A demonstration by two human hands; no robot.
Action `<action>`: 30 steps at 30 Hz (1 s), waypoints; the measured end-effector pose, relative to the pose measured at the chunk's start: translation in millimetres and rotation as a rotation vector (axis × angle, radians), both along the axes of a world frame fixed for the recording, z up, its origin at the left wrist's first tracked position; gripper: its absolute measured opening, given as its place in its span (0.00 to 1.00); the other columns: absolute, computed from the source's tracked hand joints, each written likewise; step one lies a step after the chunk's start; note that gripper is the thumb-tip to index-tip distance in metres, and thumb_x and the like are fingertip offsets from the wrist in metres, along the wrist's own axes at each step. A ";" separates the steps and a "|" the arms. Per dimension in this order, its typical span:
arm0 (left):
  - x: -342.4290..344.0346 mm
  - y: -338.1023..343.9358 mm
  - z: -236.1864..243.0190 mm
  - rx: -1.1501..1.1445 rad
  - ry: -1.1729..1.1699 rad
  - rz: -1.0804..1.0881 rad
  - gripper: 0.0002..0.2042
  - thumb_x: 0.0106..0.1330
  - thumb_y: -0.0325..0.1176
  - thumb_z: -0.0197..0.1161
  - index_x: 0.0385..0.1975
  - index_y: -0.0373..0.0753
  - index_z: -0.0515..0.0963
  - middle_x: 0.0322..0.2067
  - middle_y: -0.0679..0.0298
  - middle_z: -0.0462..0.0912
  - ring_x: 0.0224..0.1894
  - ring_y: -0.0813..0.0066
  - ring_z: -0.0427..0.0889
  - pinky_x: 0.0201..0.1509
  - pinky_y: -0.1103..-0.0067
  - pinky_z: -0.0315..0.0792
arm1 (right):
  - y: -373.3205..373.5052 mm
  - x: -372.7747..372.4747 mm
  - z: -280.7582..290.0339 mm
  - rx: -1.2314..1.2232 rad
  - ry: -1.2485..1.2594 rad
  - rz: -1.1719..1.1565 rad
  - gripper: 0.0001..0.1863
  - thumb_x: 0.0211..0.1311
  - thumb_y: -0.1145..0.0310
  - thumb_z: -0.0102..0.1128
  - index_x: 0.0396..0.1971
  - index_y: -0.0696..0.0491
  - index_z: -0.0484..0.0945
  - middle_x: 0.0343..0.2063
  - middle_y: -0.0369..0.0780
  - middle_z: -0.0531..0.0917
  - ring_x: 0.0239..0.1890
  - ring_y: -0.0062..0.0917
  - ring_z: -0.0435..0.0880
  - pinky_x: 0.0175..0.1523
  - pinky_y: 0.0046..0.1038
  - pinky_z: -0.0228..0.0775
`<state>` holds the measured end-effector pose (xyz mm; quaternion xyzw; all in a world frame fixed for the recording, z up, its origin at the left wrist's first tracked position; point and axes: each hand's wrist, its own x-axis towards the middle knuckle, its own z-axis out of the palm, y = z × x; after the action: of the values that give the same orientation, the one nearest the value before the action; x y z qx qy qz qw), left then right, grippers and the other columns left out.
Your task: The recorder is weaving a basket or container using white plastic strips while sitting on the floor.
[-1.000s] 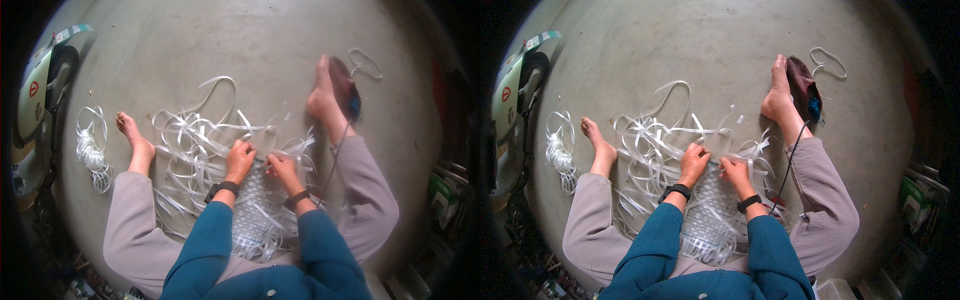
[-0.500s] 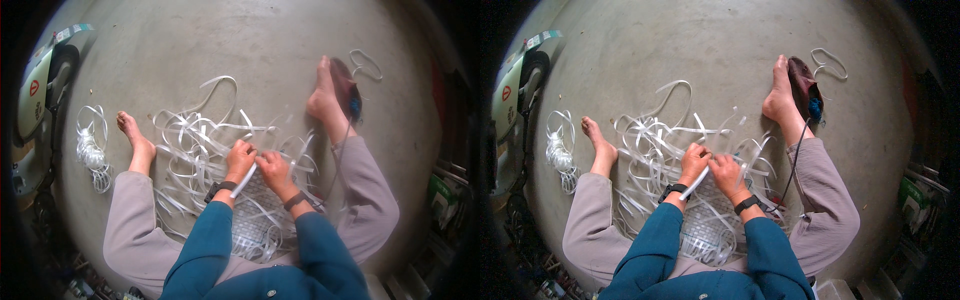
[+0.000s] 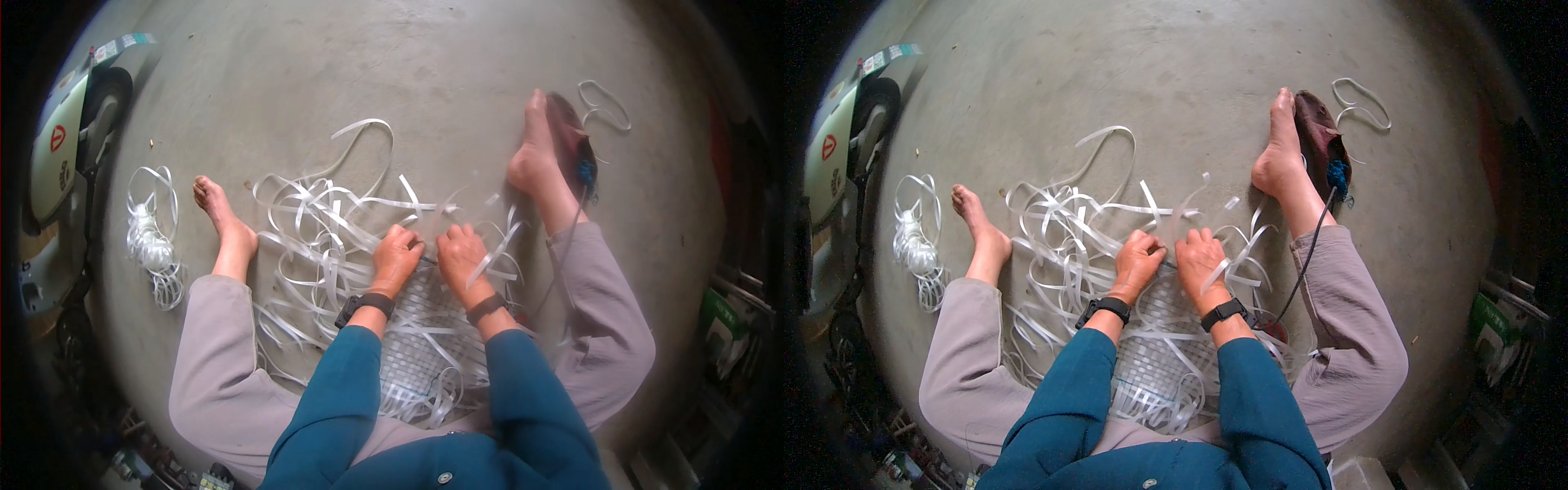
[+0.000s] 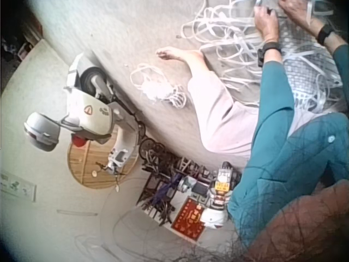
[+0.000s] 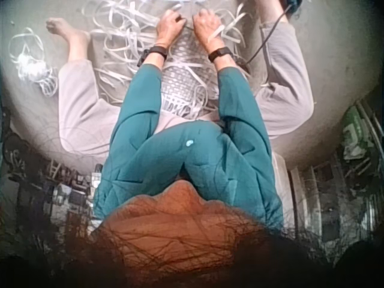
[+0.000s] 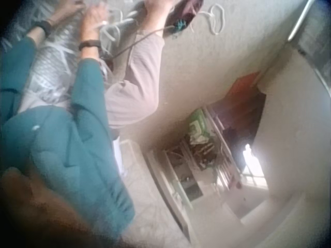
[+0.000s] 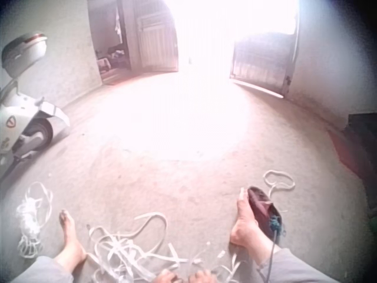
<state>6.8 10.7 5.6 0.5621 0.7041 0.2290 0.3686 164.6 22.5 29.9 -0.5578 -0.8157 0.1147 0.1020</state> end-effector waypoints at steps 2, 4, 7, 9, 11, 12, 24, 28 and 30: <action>1.9 0.9 2.9 0.007 0.011 -0.013 0.08 0.55 0.35 0.69 0.30 0.39 0.82 0.33 0.62 0.78 0.36 0.63 0.80 0.40 0.71 0.73 | 1.2 0.1 3.0 0.037 0.013 0.042 0.02 0.48 0.70 0.57 0.20 0.50 0.77 0.27 0.39 0.76 0.38 0.34 0.76 0.37 0.35 0.70; -0.9 0.6 1.6 -0.004 0.001 -0.006 0.08 0.55 0.36 0.68 0.30 0.40 0.82 0.34 0.63 0.78 0.37 0.61 0.80 0.41 0.70 0.73 | -1.6 -3.8 4.9 0.062 0.014 0.058 0.02 0.48 0.70 0.57 0.20 0.49 0.77 0.27 0.39 0.76 0.38 0.34 0.76 0.37 0.35 0.69; -3.1 0.6 0.0 -0.027 0.002 -0.004 0.08 0.54 0.37 0.68 0.31 0.42 0.83 0.35 0.63 0.78 0.39 0.60 0.80 0.42 0.69 0.73 | -6.9 -8.2 7.5 0.072 0.003 0.060 0.01 0.48 0.70 0.57 0.20 0.49 0.77 0.27 0.38 0.76 0.37 0.33 0.76 0.38 0.34 0.68; -2.4 0.5 -0.1 -0.038 0.012 -0.009 0.08 0.54 0.37 0.68 0.31 0.42 0.83 0.35 0.63 0.78 0.39 0.60 0.80 0.42 0.69 0.73 | -9.6 -7.2 3.3 0.059 -0.010 0.047 0.01 0.48 0.71 0.57 0.21 0.49 0.77 0.27 0.38 0.77 0.37 0.33 0.77 0.38 0.34 0.69; 0.1 1.0 0.4 -0.042 -0.005 -0.012 0.08 0.54 0.37 0.68 0.31 0.42 0.83 0.35 0.63 0.78 0.39 0.60 0.80 0.42 0.69 0.73 | -12.1 -2.7 -8.5 -0.016 0.019 -0.074 0.01 0.49 0.72 0.57 0.22 0.49 0.77 0.25 0.38 0.79 0.33 0.34 0.79 0.37 0.34 0.71; -0.6 0.9 0.3 -0.043 -0.004 -0.011 0.08 0.54 0.37 0.68 0.31 0.42 0.83 0.35 0.63 0.78 0.39 0.60 0.80 0.42 0.69 0.73 | -13.1 -3.7 -8.8 -0.017 0.020 -0.073 0.01 0.49 0.72 0.57 0.22 0.49 0.77 0.25 0.38 0.79 0.33 0.34 0.79 0.37 0.34 0.71; -6.9 -0.2 -1.4 -0.042 0.016 -0.064 0.07 0.53 0.37 0.69 0.30 0.44 0.82 0.35 0.65 0.78 0.39 0.62 0.80 0.42 0.70 0.73 | -8.2 2.7 -7.9 -0.463 0.184 -0.314 0.08 0.61 0.64 0.57 0.30 0.53 0.78 0.27 0.50 0.83 0.33 0.48 0.82 0.37 0.47 0.72; -9.9 -0.2 -0.7 -0.025 0.011 -0.090 0.07 0.53 0.37 0.69 0.30 0.44 0.82 0.34 0.65 0.78 0.38 0.62 0.80 0.41 0.69 0.73 | -8.9 2.2 -10.6 -0.478 0.178 -0.316 0.08 0.60 0.64 0.57 0.30 0.54 0.78 0.28 0.50 0.83 0.34 0.48 0.82 0.38 0.47 0.72; -9.0 -0.1 -0.2 -0.027 0.014 -0.096 0.07 0.53 0.37 0.69 0.30 0.44 0.82 0.34 0.64 0.78 0.38 0.62 0.80 0.41 0.69 0.73 | -9.7 2.6 -12.6 -0.493 0.159 -0.323 0.08 0.59 0.65 0.58 0.29 0.54 0.79 0.28 0.51 0.83 0.34 0.48 0.82 0.39 0.47 0.73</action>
<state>-2.2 10.6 5.4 0.5918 0.6819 0.1976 0.3818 167.2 12.7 17.3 -0.6774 -0.6535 0.3349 0.0441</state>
